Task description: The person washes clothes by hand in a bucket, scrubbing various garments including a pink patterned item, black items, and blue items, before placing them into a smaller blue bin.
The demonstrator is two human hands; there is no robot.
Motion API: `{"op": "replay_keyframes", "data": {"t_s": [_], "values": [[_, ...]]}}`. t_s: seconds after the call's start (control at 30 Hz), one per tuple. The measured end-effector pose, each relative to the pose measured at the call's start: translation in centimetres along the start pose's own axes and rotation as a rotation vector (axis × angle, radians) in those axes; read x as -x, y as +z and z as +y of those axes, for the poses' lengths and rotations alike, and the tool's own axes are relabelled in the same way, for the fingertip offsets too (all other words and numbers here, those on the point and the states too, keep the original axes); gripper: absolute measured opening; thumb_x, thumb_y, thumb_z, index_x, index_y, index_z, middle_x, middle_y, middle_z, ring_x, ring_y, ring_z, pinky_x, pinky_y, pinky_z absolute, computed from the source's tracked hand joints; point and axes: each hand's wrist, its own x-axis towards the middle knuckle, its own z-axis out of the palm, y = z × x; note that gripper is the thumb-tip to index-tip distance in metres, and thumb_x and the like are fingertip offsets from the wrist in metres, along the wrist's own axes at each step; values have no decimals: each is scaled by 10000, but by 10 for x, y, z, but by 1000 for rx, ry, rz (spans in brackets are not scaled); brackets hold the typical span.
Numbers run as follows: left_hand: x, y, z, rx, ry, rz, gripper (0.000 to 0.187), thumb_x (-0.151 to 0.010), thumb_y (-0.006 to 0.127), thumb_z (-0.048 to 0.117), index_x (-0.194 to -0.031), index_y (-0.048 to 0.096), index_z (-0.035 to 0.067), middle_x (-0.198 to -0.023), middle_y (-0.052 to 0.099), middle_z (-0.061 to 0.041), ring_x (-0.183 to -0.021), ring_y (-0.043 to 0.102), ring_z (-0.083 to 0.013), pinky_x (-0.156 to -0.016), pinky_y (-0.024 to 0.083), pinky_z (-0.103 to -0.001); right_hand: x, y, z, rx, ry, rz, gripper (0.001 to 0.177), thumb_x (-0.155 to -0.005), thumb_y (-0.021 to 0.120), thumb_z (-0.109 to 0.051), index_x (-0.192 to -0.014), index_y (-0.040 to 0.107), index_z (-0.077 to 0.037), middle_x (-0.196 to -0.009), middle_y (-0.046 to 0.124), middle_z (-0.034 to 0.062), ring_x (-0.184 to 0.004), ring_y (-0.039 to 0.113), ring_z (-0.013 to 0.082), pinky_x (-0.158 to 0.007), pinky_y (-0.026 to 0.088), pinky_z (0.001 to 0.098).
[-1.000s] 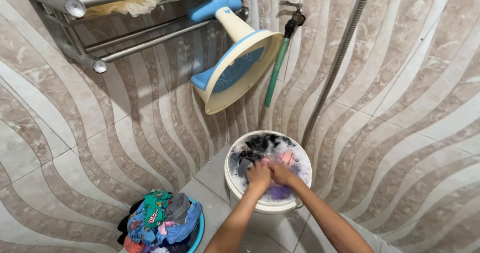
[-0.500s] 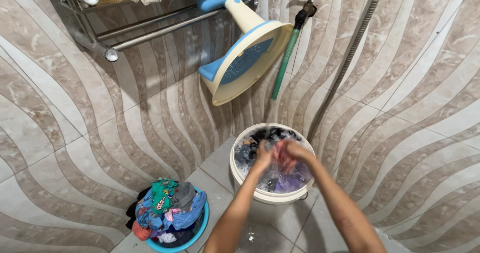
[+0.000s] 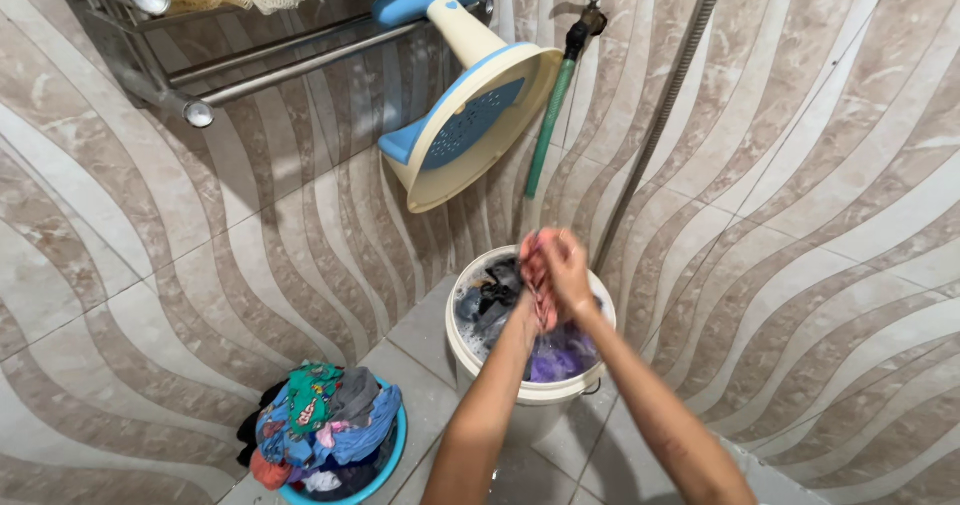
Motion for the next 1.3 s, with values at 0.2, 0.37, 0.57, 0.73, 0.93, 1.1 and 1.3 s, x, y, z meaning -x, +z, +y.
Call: {"op": "replay_keyframes", "data": {"t_s": [0.2,0.37,0.57,0.73,0.93,1.1,1.3], "values": [[-2,0,-32,-260,312,167,453,-894,608,574,-1075,649,161,-903,695,-71,-724,651,-252,-612,504,-445,40,-9,28,782,-238,164,210,-952,689,-235,-886,722,-39,-735,703,153,-654,698,261,-604,539,385],[6,-12,-31,-1097,580,590,361,-939,672,387,-1177,664,115,-1157,659,-174,-973,649,-337,-820,507,-510,16,-45,52,1179,-155,212,282,-892,670,-389,-916,755,-121,-755,707,206,-717,684,397,-636,538,482],[33,-39,-15,-2076,144,535,667,-1003,604,262,-1554,263,104,-1626,197,-223,-1364,423,-470,-1090,384,-546,63,-71,96,1304,-174,-134,324,-945,585,-341,-1143,675,-100,-1061,672,212,-973,661,431,-797,546,499],[46,-53,-7,-1900,-67,432,700,-947,579,310,-1556,280,136,-1600,280,-182,-1375,461,-410,-1128,382,-502,62,-69,115,1539,484,-487,514,-904,656,-410,-1321,651,-109,-1325,630,216,-1176,642,376,-954,532,465],[40,-48,4,-1377,91,427,736,-978,538,529,-1513,361,57,-1503,414,-233,-1337,483,-438,-1129,357,-573,42,-72,110,1264,496,-500,413,-906,678,-374,-1185,685,-70,-1129,679,199,-1005,664,311,-865,537,427],[50,-27,27,-456,-219,76,959,-1014,424,782,-1465,455,-63,-1389,540,-299,-1245,542,-496,-1108,347,-648,-22,-73,34,491,282,-194,322,-1014,568,-344,-1033,722,-62,-819,742,86,-597,643,121,-511,531,260],[63,12,16,-276,-169,440,828,-884,282,871,-1251,641,221,-1167,655,-107,-1042,604,-321,-987,436,-674,-65,-25,-67,-60,147,-4,159,-1010,554,-184,-1047,633,-51,-855,673,1,-648,610,51,-557,515,219]]}}
